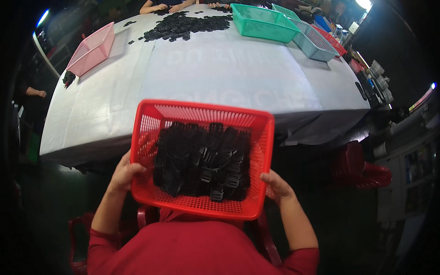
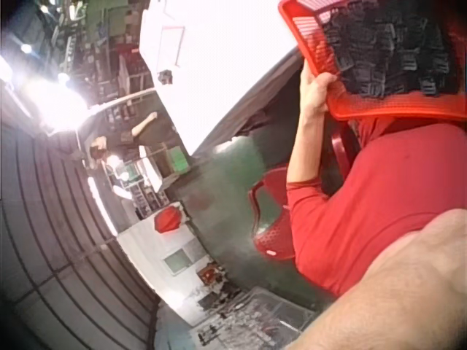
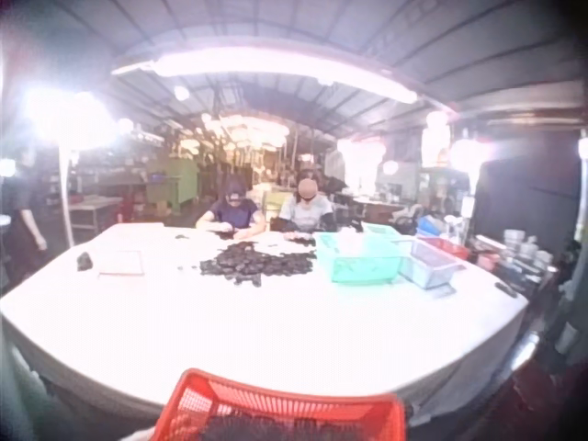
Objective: The person sits at a white table and sorts small black plastic clips by hand. They pick up the clips from a large pile, arrange them into smaller groups, and place them into a red basket. Other people are visible in the background working at the same table.
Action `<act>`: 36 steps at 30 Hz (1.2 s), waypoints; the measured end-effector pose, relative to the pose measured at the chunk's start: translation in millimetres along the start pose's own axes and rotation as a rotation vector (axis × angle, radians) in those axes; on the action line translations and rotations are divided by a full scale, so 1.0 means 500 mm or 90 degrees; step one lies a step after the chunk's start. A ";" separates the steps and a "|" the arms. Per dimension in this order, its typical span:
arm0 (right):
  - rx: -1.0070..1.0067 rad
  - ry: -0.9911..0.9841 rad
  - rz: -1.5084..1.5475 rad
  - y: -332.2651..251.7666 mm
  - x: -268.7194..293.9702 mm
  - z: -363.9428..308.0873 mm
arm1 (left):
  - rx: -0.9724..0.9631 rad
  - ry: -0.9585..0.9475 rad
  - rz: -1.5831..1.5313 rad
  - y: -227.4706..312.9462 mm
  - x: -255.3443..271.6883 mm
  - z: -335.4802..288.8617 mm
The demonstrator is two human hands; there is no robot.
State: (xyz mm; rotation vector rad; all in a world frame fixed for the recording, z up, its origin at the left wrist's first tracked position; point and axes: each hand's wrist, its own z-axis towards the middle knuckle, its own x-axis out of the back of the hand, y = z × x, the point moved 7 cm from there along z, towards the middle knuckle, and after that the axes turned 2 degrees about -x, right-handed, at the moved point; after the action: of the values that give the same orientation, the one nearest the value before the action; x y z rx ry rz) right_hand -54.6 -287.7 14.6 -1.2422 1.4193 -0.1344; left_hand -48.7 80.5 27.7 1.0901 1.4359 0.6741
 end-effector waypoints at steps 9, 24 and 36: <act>0.226 0.277 -0.031 -0.289 -0.053 0.041 | -0.020 -0.178 -0.056 0.222 -0.122 0.344; 0.519 0.372 -0.097 -1.024 0.162 0.384 | -0.334 -0.034 0.966 0.071 -0.134 0.898; 0.353 0.617 -0.051 -1.227 0.384 0.642 | -0.200 -0.045 1.029 0.097 -0.154 0.928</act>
State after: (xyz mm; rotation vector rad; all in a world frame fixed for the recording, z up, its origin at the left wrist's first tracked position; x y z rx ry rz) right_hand 598.5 -508.9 216.5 -0.7598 1.9376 -1.2300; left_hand 404.9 -52.5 19.5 1.8516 0.0626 1.8305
